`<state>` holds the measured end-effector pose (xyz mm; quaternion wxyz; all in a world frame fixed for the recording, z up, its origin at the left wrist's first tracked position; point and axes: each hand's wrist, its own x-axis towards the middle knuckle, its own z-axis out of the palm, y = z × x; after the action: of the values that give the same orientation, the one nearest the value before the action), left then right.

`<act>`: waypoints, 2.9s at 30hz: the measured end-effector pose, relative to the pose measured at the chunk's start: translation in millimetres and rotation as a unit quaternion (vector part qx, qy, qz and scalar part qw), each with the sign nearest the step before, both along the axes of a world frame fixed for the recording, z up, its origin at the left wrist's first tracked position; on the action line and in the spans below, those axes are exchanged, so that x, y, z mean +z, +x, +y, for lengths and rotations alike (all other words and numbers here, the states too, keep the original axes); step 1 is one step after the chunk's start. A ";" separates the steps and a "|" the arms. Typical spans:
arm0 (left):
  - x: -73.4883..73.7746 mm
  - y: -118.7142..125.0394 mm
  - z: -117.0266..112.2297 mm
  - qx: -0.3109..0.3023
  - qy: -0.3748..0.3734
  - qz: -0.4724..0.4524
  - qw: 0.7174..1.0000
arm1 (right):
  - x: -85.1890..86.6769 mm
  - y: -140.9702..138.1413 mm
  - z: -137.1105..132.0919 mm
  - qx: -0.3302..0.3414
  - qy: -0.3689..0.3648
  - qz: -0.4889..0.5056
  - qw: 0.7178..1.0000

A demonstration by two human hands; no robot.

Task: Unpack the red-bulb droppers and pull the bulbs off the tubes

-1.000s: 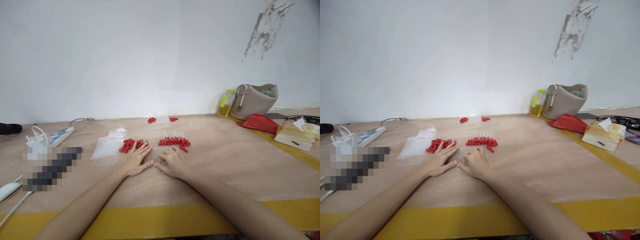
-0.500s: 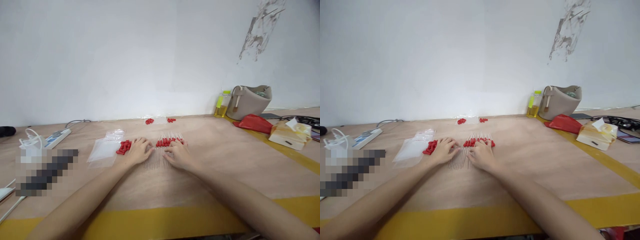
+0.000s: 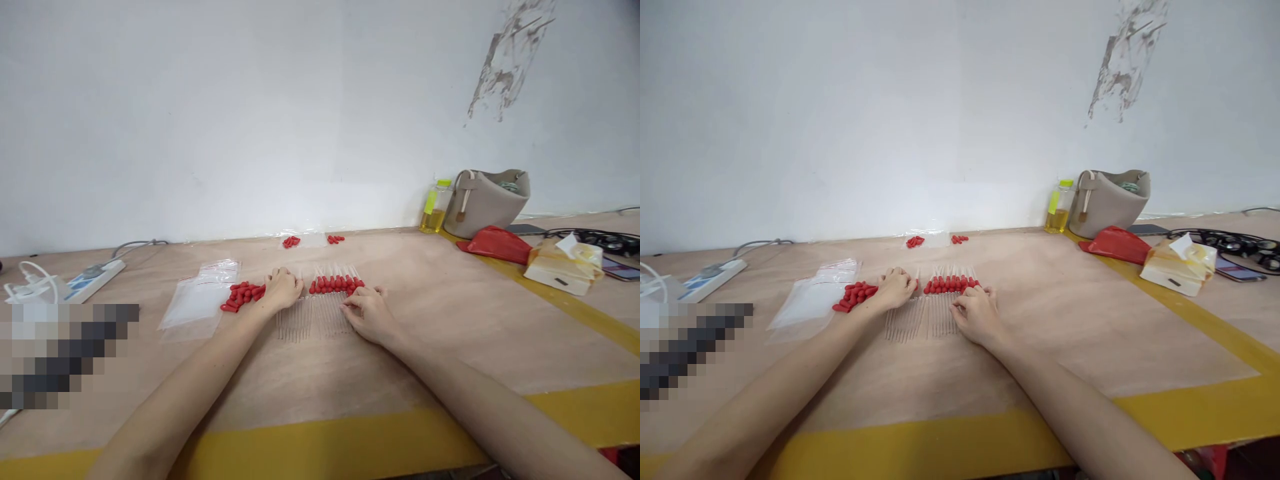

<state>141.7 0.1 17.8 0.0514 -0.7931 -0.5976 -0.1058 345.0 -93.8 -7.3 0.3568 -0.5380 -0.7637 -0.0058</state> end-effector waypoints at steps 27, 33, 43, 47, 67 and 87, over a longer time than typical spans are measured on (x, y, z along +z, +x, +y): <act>-20.5 -45.4 -99.5 -0.272 0.130 -0.049 0.952 | -9.7 -35.1 -22.5 0.145 0.173 -0.132 0.965; -19.2 -49.5 -102.2 -0.308 0.163 -0.007 0.937 | -7.8 -33.3 -26.3 0.172 0.170 -0.130 0.962; -9.5 -96.6 -82.0 -0.218 0.195 -0.072 0.953 | -4.2 -8.4 -22.5 0.106 0.163 -0.051 0.980; -0.5 -122.3 -63.6 -0.137 0.165 -0.160 0.964 | -4.3 -14.0 -18.1 0.100 0.135 -0.061 0.984; -11.9 -129.0 -53.5 -0.132 0.152 -0.117 0.973 | 0.7 -48.3 1.7 0.052 0.143 -0.124 0.981; -11.8 -124.7 -54.1 -0.121 0.168 -0.083 0.975 | 9.6 -53.7 -3.0 0.029 0.046 -0.093 0.994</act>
<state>17.1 -54.0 6.0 0.1208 -0.8279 -0.4732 -0.2758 291.3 -96.8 2.3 0.3087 -0.4961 -0.8076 -0.0803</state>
